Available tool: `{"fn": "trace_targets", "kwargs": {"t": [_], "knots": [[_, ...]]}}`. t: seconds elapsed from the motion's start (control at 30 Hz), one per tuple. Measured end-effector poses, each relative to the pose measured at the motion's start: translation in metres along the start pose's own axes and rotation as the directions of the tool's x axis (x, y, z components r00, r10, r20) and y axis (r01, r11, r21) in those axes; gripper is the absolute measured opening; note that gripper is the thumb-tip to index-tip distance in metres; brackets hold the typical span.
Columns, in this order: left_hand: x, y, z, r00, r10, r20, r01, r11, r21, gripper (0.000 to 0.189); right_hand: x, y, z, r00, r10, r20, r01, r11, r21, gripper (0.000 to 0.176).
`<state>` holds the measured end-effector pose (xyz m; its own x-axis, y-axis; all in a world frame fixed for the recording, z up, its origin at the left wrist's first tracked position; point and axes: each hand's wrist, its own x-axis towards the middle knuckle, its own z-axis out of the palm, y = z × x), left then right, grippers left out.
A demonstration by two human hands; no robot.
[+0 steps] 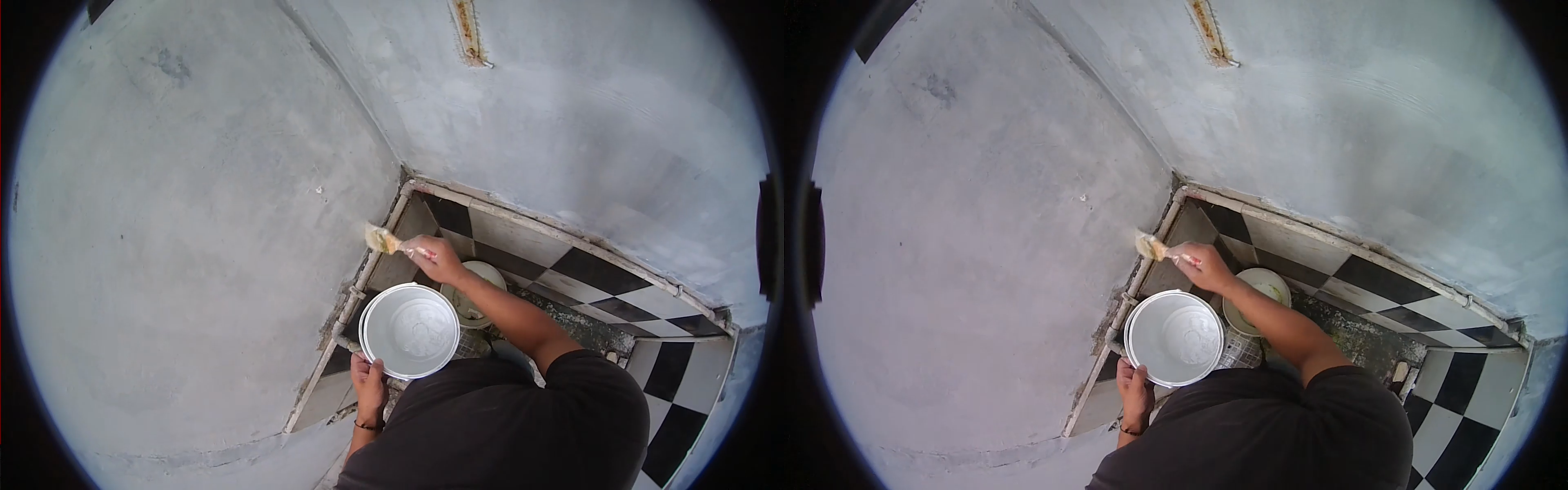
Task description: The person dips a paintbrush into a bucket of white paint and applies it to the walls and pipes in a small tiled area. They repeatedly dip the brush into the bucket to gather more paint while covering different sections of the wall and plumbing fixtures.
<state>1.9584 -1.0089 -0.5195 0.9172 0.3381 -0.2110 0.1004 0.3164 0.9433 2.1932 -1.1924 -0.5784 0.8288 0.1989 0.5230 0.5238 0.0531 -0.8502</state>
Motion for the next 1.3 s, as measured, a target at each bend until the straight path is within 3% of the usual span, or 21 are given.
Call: {"fn": "trace_targets", "kwargs": {"t": [0.07,0.13,0.23,0.33,0.4,0.47,0.6,0.7,0.73,0.8,0.93,1.03,1.07,1.13,1.27,1.3], "knots": [[0.003,-0.001,-0.004,0.999,0.004,0.036,-0.004,1.000,-0.006,0.016,0.010,0.010,-0.015,0.993,-0.009,-0.121,-0.001,0.996,-0.088,0.015],[0.002,-0.001,-0.005,0.999,0.008,0.037,-0.008,1.000,-0.001,0.016,0.023,0.033,-0.028,0.944,0.042,-0.327,-0.062,0.997,-0.051,0.017],[0.006,0.003,-0.005,1.000,0.021,0.020,-0.021,1.000,-0.009,0.016,0.037,0.035,-0.036,0.901,0.053,-0.430,-0.094,0.993,-0.073,0.017],[0.004,0.007,-0.007,1.000,0.006,0.004,-0.006,0.999,-0.041,0.016,0.034,0.028,-0.015,0.935,-0.021,-0.354,-0.043,0.984,-0.172,0.016],[0.003,0.011,-0.008,1.000,0.008,-0.002,-0.008,0.998,-0.066,0.017,0.029,0.014,-0.011,0.964,0.021,-0.265,-0.068,0.984,-0.167,0.016],[0.001,0.017,-0.009,1.000,0.025,-0.013,-0.026,0.996,-0.084,0.017,0.026,0.019,-0.014,0.946,0.194,-0.261,-0.149,0.971,0.186,0.017],[-0.006,0.030,-0.002,0.998,0.047,-0.032,-0.051,0.990,-0.130,0.017,0.050,0.035,-0.027,0.915,0.065,-0.398,-0.125,0.984,-0.128,0.016],[-0.008,0.035,-0.005,0.996,0.087,-0.016,-0.088,0.989,-0.120,0.020,0.070,0.028,-0.030,0.955,0.112,-0.274,-0.171,0.964,-0.201,0.017],[-0.010,0.037,-0.006,0.996,0.087,-0.023,-0.089,0.988,-0.122,0.020,0.069,0.027,-0.029,0.957,0.113,-0.267,-0.170,0.965,-0.200,0.017],[-0.010,0.040,-0.005,0.994,0.109,-0.032,-0.112,0.987,-0.120,0.020,0.067,0.026,-0.036,0.974,0.170,-0.148,-0.173,0.985,-0.005,0.017],[-0.013,0.049,-0.002,0.993,0.108,-0.049,-0.114,0.985,-0.130,0.020,0.067,0.021,-0.046,0.946,0.226,-0.231,-0.234,0.972,-0.007,0.016],[-0.010,0.050,-0.004,0.993,0.112,-0.036,-0.116,0.984,-0.138,0.021,0.086,0.037,-0.042,0.936,0.101,-0.337,-0.189,0.953,-0.239,0.016],[-0.009,0.051,-0.003,0.992,0.117,-0.037,-0.121,0.984,-0.130,0.021,0.091,0.032,-0.041,0.937,0.101,-0.333,-0.188,0.953,-0.240,0.016],[-0.010,0.053,-0.001,0.993,0.114,-0.043,-0.119,0.985,-0.127,0.021,0.096,0.011,-0.042,0.971,0.138,-0.193,-0.179,0.961,-0.213,0.015],[-0.009,0.058,0.001,0.992,0.122,-0.037,-0.126,0.980,-0.155,0.022,0.075,-0.008,-0.064,0.989,0.030,-0.143,-0.061,0.975,-0.216,0.016],[-0.009,0.058,0.000,0.991,0.131,-0.035,-0.135,0.977,-0.165,0.021,0.069,-0.022,-0.072,0.992,-0.061,-0.110,0.017,0.931,-0.365,0.018]]}}
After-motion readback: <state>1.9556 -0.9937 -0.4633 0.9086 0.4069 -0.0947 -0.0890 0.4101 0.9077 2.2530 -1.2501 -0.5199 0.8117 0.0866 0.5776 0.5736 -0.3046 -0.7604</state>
